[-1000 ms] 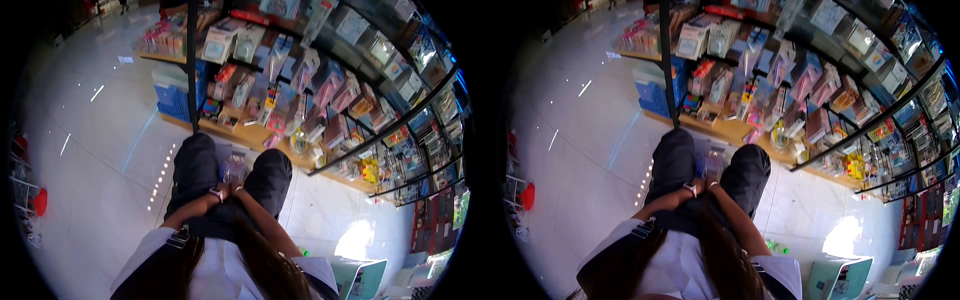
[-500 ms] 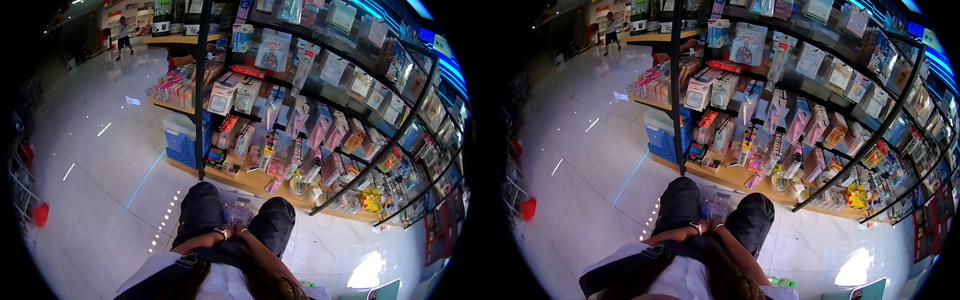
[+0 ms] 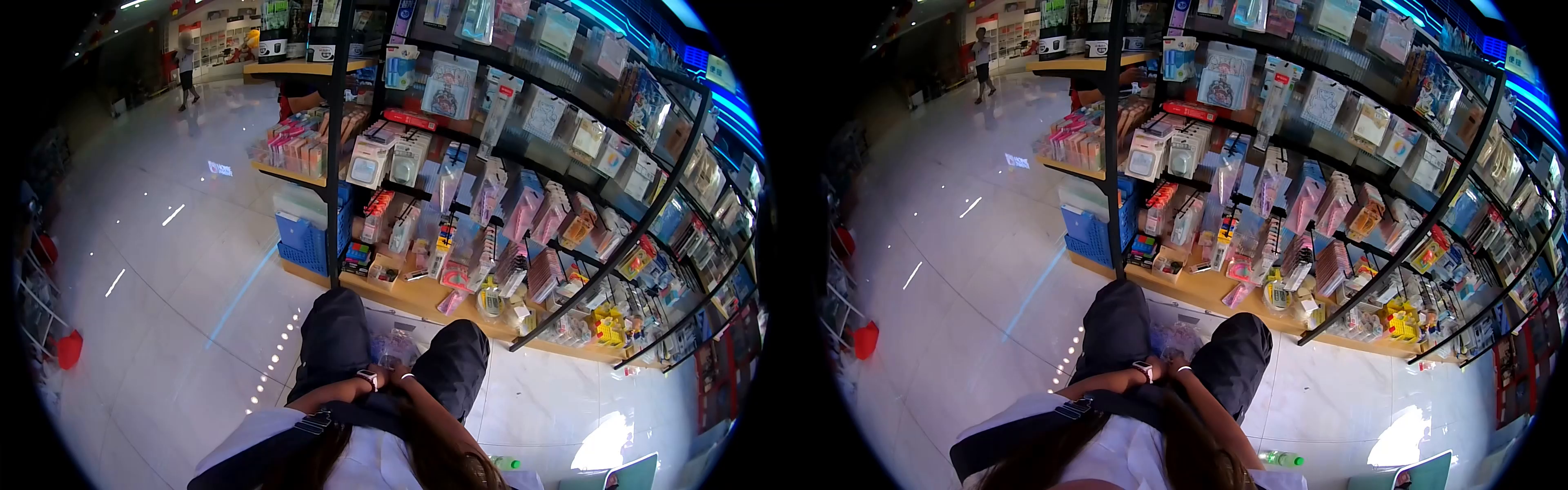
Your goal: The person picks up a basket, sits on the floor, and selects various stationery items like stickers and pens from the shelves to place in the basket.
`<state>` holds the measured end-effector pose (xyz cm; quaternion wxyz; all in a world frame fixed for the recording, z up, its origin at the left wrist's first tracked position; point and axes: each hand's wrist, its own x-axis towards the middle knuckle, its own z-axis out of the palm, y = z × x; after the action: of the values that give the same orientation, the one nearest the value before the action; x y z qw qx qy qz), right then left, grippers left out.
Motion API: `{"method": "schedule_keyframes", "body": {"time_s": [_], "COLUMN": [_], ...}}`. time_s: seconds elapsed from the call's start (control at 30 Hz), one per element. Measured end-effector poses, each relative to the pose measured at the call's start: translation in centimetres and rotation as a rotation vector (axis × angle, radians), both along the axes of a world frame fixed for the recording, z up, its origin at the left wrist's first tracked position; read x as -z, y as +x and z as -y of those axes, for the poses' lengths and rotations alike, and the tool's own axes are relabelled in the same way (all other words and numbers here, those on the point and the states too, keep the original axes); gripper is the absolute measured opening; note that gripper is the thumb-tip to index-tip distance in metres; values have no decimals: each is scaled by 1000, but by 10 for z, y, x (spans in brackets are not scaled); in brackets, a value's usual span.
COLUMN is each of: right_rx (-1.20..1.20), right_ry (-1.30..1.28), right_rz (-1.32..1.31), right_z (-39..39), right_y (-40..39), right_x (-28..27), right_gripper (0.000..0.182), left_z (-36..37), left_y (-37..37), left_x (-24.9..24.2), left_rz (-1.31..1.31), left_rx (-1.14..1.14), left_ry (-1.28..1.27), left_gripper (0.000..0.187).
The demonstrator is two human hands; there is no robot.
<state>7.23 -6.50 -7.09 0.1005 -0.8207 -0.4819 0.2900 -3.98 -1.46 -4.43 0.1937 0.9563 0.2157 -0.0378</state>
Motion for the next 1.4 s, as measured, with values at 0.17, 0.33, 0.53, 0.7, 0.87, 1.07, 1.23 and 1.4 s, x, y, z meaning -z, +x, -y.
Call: {"method": "schedule_keyframes", "body": {"time_s": [0.17, 0.33, 0.53, 0.7, 0.87, 1.07, 1.23, 1.4], "right_rx": [37, -28, -202, -203, 44, 140, 290, 432], "right_ry": [32, 15, 37, 31, 503, 844, 747, 756], "right_rz": [33, 127, 254, 222, 219, 2, 112, 242], "right_z": [-13, -3, -13, -12, -13, 24, 91, 131], "right_y": [1, -40, -33, -26, -4, 42, 84, 115], "right_x": [22, -41, 25, 6, 2, -197, -253, -291], "right_gripper": [38, 37, 38, 43, 45, 36, 29, 26], "left_z": [-40, -109, -217, -305, -405, -421, -444, -439], "left_y": [42, 55, 92, 154, 206, 224, 246, 243], "left_x": [-32, -295, -473, -521, -549, -568, -568, -566], "left_rz": [-110, 351, 1190, 1519, 1398, 1249, 1321, 1285], "left_rx": [198, 165, -24, -275, -674, -706, -788, -853], "left_ry": [-122, -899, -399, 58, 422, 270, 186, 313], "left_gripper": [18, 15, 17, 33, 71, 88, 90, 81]}}
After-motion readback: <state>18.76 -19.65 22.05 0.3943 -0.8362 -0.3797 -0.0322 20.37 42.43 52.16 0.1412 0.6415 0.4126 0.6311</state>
